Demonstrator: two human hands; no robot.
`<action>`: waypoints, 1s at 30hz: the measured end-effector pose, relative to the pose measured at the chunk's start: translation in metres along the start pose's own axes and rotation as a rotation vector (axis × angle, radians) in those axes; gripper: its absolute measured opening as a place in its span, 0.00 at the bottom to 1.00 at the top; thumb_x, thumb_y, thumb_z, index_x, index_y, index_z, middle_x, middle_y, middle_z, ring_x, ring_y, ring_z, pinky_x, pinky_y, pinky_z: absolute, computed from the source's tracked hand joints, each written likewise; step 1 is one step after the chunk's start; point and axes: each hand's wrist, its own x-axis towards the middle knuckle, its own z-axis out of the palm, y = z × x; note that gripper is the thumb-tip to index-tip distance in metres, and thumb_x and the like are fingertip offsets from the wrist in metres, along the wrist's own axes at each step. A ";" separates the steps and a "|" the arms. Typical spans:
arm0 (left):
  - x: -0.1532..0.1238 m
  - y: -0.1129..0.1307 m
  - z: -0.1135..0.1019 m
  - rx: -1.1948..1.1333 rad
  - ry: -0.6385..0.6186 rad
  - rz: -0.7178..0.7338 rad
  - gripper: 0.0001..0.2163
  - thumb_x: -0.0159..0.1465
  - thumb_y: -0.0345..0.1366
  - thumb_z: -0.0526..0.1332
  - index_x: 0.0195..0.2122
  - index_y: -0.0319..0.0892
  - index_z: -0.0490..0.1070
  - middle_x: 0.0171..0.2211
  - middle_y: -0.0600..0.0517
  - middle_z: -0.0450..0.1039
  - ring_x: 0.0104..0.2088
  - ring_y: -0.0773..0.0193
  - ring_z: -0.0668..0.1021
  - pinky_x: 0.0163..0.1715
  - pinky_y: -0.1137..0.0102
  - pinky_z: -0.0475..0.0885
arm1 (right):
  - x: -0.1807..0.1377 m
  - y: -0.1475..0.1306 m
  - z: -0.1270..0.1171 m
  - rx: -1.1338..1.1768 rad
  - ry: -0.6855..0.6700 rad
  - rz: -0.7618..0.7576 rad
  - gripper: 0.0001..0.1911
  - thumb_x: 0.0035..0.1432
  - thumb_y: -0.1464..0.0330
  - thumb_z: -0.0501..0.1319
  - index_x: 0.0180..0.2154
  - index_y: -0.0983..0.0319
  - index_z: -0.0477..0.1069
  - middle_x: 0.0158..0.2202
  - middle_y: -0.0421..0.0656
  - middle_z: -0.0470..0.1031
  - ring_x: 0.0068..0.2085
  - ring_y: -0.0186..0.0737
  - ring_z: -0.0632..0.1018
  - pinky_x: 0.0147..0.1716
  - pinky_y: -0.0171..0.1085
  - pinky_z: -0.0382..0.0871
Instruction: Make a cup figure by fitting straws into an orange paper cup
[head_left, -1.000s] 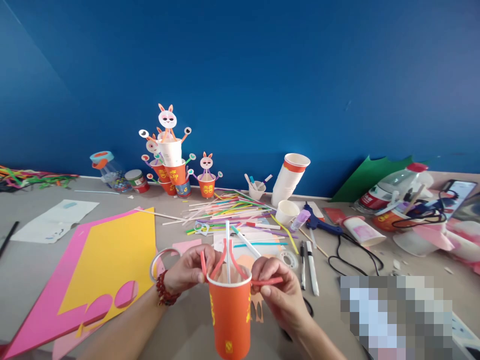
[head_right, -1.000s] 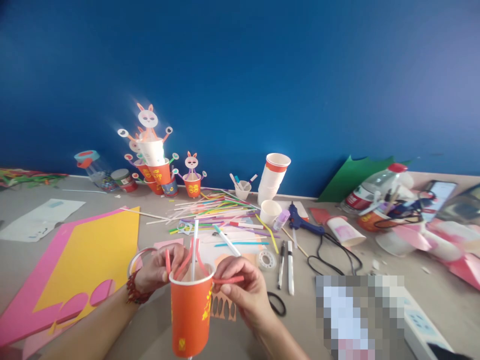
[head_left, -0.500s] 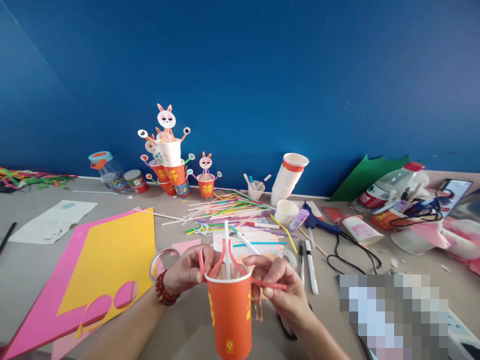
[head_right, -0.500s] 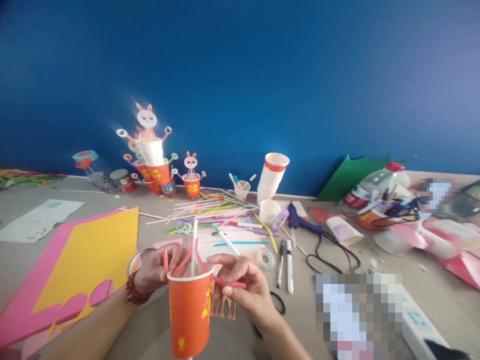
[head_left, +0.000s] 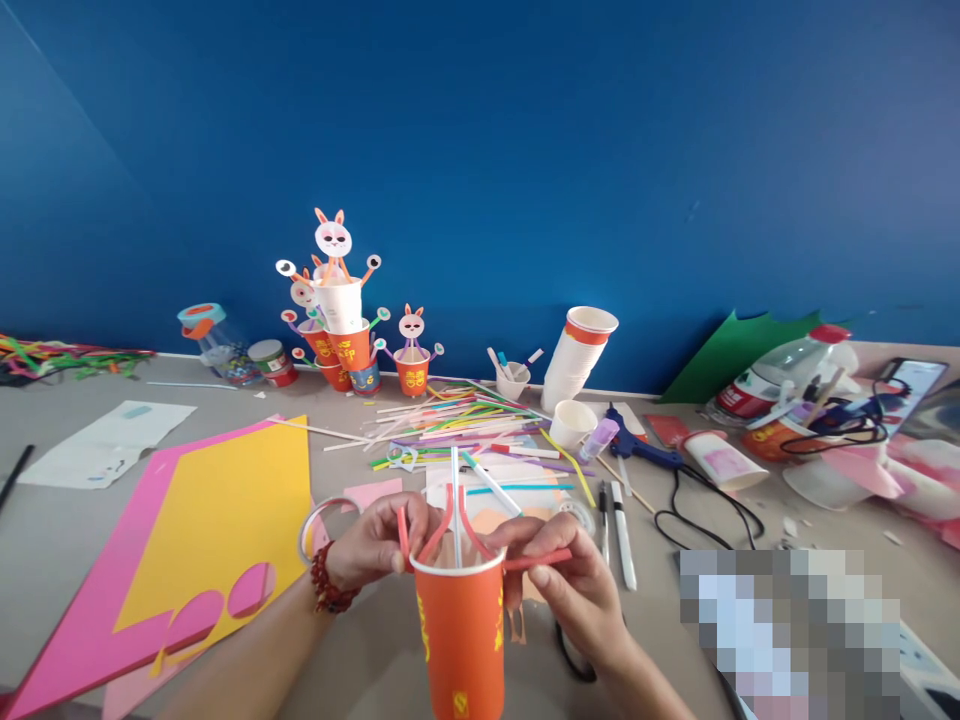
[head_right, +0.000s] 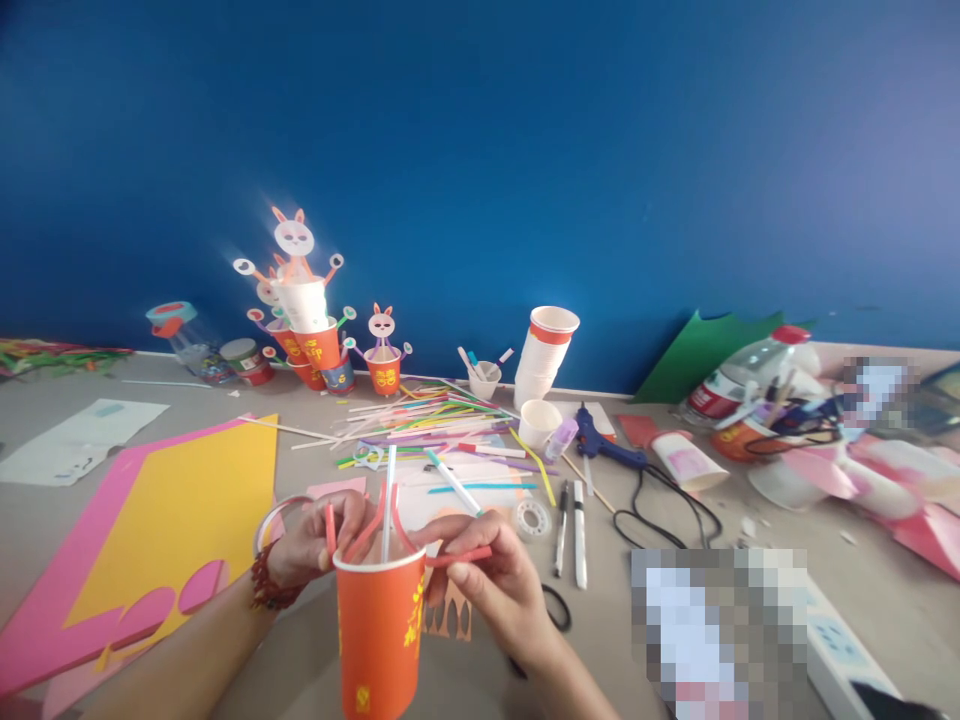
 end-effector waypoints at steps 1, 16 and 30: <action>0.000 0.000 0.000 0.008 0.001 -0.003 0.15 0.54 0.41 0.71 0.26 0.40 0.66 0.25 0.53 0.67 0.25 0.69 0.67 0.26 0.74 0.60 | 0.000 0.000 0.000 0.004 -0.006 -0.002 0.03 0.65 0.67 0.61 0.40 0.58 0.68 0.45 0.47 0.77 0.31 0.36 0.81 0.28 0.36 0.76; 0.000 0.001 0.003 0.019 -0.024 -0.086 0.14 0.53 0.39 0.73 0.29 0.39 0.69 0.25 0.52 0.69 0.25 0.69 0.68 0.27 0.74 0.60 | 0.006 0.002 -0.002 -0.035 0.050 0.055 0.09 0.58 0.63 0.67 0.38 0.61 0.75 0.34 0.46 0.76 0.32 0.39 0.77 0.25 0.33 0.75; -0.002 -0.002 -0.001 0.054 -0.035 -0.079 0.13 0.54 0.38 0.72 0.29 0.39 0.68 0.26 0.51 0.70 0.26 0.68 0.68 0.28 0.74 0.61 | 0.011 -0.004 0.001 -0.154 0.034 0.040 0.08 0.60 0.62 0.64 0.35 0.59 0.77 0.34 0.45 0.71 0.34 0.40 0.74 0.26 0.34 0.73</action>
